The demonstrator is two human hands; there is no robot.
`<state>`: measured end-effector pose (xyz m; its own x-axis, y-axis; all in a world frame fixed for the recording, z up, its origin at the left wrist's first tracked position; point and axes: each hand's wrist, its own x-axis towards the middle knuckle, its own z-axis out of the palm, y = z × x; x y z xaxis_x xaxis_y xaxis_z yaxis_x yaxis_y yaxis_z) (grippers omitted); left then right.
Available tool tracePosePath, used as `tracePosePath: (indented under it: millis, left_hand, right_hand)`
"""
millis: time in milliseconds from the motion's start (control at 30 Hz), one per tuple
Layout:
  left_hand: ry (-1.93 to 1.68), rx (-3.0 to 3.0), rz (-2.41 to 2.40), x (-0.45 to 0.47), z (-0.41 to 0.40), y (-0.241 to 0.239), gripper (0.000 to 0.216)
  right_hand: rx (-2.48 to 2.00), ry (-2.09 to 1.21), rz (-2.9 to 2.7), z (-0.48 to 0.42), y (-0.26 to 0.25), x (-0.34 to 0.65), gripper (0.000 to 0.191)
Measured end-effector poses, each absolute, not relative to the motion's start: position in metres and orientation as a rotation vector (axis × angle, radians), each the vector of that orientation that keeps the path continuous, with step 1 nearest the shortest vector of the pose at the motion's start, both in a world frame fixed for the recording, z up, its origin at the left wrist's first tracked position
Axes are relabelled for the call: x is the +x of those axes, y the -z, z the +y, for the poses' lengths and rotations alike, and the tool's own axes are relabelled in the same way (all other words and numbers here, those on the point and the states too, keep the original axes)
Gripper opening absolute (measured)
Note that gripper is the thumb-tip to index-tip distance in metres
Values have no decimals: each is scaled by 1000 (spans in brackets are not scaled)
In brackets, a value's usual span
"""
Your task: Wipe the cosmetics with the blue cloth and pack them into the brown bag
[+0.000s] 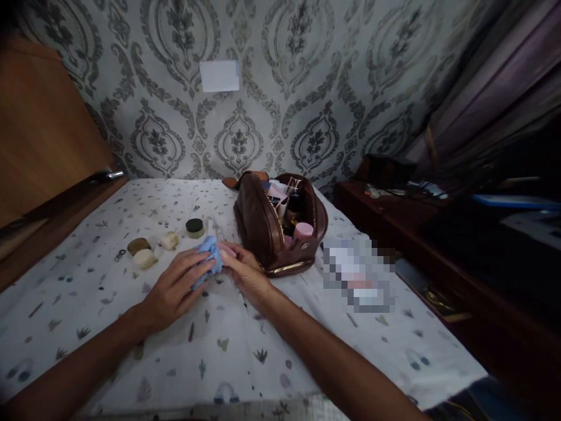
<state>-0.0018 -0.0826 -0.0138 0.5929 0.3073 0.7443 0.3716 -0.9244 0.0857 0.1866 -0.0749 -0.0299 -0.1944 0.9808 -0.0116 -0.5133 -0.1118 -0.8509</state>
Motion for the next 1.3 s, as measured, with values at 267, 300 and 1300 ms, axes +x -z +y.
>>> tracePosePath:
  millis: [267,300,1300]
  left_hand:
    - [1584,-2868,-996,-13,-67,13,38]
    - [1627,-2904,-1081,-13,-66,13,36]
    - [1955,-3005,-2098,-15,-65,10,54]
  right_hand:
    - [-636,-1721,-916,-77,28,187,46]
    - [-627,-1738,-910,-78,29,187,47]
    - [-1131,-755,-1519,-82,35,186,70]
